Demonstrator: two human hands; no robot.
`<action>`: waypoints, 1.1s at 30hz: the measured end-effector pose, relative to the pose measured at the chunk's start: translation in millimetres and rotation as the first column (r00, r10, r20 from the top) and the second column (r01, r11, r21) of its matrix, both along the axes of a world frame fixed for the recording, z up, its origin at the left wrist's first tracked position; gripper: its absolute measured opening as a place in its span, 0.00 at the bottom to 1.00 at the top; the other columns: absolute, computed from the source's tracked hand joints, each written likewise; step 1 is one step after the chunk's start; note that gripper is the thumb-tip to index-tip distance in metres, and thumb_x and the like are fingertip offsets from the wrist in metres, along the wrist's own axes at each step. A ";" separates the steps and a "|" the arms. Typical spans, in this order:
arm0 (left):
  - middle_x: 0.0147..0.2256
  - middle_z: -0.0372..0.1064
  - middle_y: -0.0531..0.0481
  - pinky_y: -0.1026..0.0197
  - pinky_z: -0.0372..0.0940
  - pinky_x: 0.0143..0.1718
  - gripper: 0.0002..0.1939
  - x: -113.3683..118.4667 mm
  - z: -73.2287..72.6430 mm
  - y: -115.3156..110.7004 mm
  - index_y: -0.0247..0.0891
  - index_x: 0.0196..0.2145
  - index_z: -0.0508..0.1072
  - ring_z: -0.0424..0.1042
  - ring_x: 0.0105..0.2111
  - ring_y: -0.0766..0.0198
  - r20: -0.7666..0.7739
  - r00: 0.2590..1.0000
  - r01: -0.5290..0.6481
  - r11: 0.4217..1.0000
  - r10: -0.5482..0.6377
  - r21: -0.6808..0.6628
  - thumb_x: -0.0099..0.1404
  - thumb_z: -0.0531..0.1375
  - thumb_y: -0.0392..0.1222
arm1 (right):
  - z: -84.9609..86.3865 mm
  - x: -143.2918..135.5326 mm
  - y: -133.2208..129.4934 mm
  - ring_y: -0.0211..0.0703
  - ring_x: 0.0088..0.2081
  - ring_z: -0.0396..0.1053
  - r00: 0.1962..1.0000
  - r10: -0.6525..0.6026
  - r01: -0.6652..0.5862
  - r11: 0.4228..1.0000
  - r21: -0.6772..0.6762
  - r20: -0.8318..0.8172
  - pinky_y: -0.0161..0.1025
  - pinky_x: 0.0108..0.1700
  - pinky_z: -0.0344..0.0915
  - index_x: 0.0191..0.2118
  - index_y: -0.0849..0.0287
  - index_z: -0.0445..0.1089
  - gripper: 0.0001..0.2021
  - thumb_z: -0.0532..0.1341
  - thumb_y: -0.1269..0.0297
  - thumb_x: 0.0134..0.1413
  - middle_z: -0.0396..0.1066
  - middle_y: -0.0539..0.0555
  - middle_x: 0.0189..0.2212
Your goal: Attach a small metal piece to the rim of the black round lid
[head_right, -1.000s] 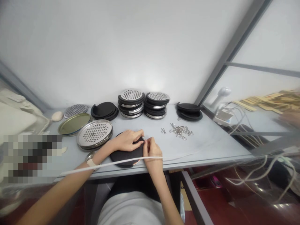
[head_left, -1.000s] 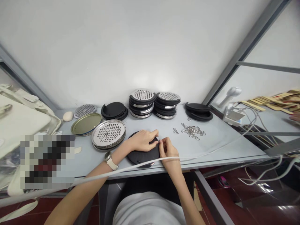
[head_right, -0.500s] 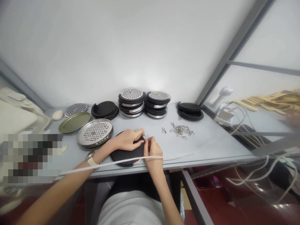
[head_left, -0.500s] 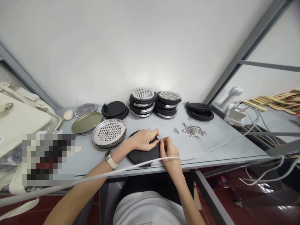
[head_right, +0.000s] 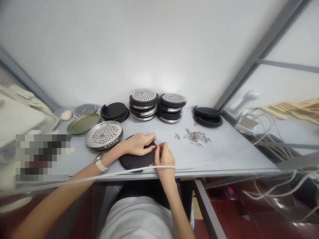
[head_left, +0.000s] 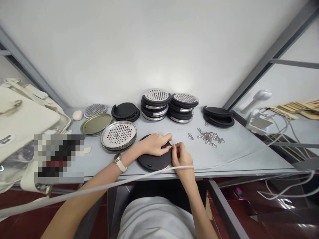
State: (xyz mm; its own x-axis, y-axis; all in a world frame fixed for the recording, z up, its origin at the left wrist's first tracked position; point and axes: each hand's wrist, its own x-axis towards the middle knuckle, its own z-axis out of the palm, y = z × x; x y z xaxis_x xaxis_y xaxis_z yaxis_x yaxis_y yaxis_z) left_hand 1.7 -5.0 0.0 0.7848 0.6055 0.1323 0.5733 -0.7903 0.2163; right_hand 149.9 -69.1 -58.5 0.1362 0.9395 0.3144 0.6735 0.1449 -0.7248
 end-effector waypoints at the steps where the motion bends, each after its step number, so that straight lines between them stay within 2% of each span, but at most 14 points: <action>1: 0.26 0.67 0.53 0.63 0.53 0.24 0.10 0.2 0.1 0.0 0.38 0.42 0.60 0.69 0.25 0.62 -0.002 1.000 -0.004 1.000 0.004 -0.006 0.64 0.53 0.43 | -0.1 0.2 0.1 0.40 0.23 0.64 1.000 -0.001 0.001 1.000 -0.002 0.001 0.34 0.27 0.55 0.32 0.56 0.56 0.10 0.47 0.57 0.62 0.63 0.48 0.20; 12: 0.25 0.66 0.54 0.63 0.53 0.24 0.08 0.6 -1.2 0.2 0.39 0.41 0.59 0.68 0.25 0.62 0.000 1.000 0.008 1.000 -0.008 -0.015 0.64 0.52 0.43 | 2.0 0.4 0.0 0.41 0.24 0.64 1.000 0.001 -0.002 1.000 -0.029 -0.008 0.34 0.28 0.54 0.32 0.55 0.55 0.09 0.48 0.58 0.61 0.64 0.48 0.21; 16: 0.28 0.68 0.53 0.63 0.54 0.25 0.08 -0.9 0.7 -0.2 0.39 0.41 0.59 0.69 0.26 0.61 0.003 1.000 0.023 0.999 -0.023 -0.027 0.66 0.50 0.44 | 1.5 1.2 0.9 0.40 0.23 0.64 1.000 0.019 -0.020 0.999 -0.026 -0.013 0.33 0.27 0.54 0.31 0.55 0.55 0.09 0.48 0.58 0.61 0.65 0.49 0.21; 18: 0.28 0.67 0.53 0.63 0.55 0.26 0.08 -1.5 4.9 0.3 0.40 0.41 0.59 0.68 0.27 0.62 0.008 1.000 0.029 0.997 -0.028 -0.068 0.66 0.50 0.44 | 1.4 1.2 1.5 0.40 0.23 0.64 1.000 0.022 -0.023 0.999 -0.023 -0.017 0.33 0.27 0.54 0.31 0.56 0.56 0.09 0.48 0.58 0.61 0.65 0.49 0.22; 21: 0.25 0.65 0.56 0.64 0.54 0.26 0.08 -1.9 12.3 0.8 0.41 0.41 0.61 0.65 0.25 0.64 0.019 1.000 0.021 0.980 -0.017 -0.200 0.66 0.51 0.45 | 1.8 1.0 1.5 0.40 0.23 0.64 1.000 0.019 -0.019 1.000 -0.012 -0.020 0.33 0.27 0.55 0.31 0.56 0.57 0.09 0.48 0.59 0.61 0.65 0.50 0.22; 25: 0.24 0.63 0.57 0.65 0.54 0.26 0.08 -0.7 13.9 -6.3 0.41 0.40 0.64 0.63 0.24 0.66 0.078 0.991 -0.078 0.951 0.106 -0.300 0.65 0.53 0.45 | 3.5 0.6 -0.1 0.39 0.23 0.64 1.000 0.015 -0.015 1.000 -0.015 -0.012 0.33 0.27 0.55 0.32 0.56 0.58 0.09 0.47 0.59 0.61 0.65 0.50 0.22; 29: 0.22 0.61 0.57 0.65 0.54 0.26 0.09 2.8 7.0 -23.5 0.43 0.42 0.67 0.62 0.23 0.66 0.168 0.939 -0.241 0.922 0.300 -0.302 0.65 0.53 0.46 | 4.1 0.4 -0.6 0.39 0.23 0.64 1.000 0.011 -0.011 1.000 -0.015 0.001 0.33 0.27 0.55 0.32 0.56 0.58 0.09 0.47 0.60 0.61 0.65 0.49 0.22; 33: 0.27 0.66 0.55 0.64 0.57 0.30 0.11 7.6 2.3 -38.7 0.43 0.45 0.69 0.66 0.27 0.65 0.229 0.889 -0.330 0.902 0.396 -0.278 0.66 0.53 0.43 | 3.4 0.4 1.3 0.40 0.22 0.63 1.000 0.006 -0.006 1.000 -0.029 0.015 0.33 0.25 0.54 0.32 0.56 0.58 0.09 0.48 0.60 0.60 0.65 0.49 0.21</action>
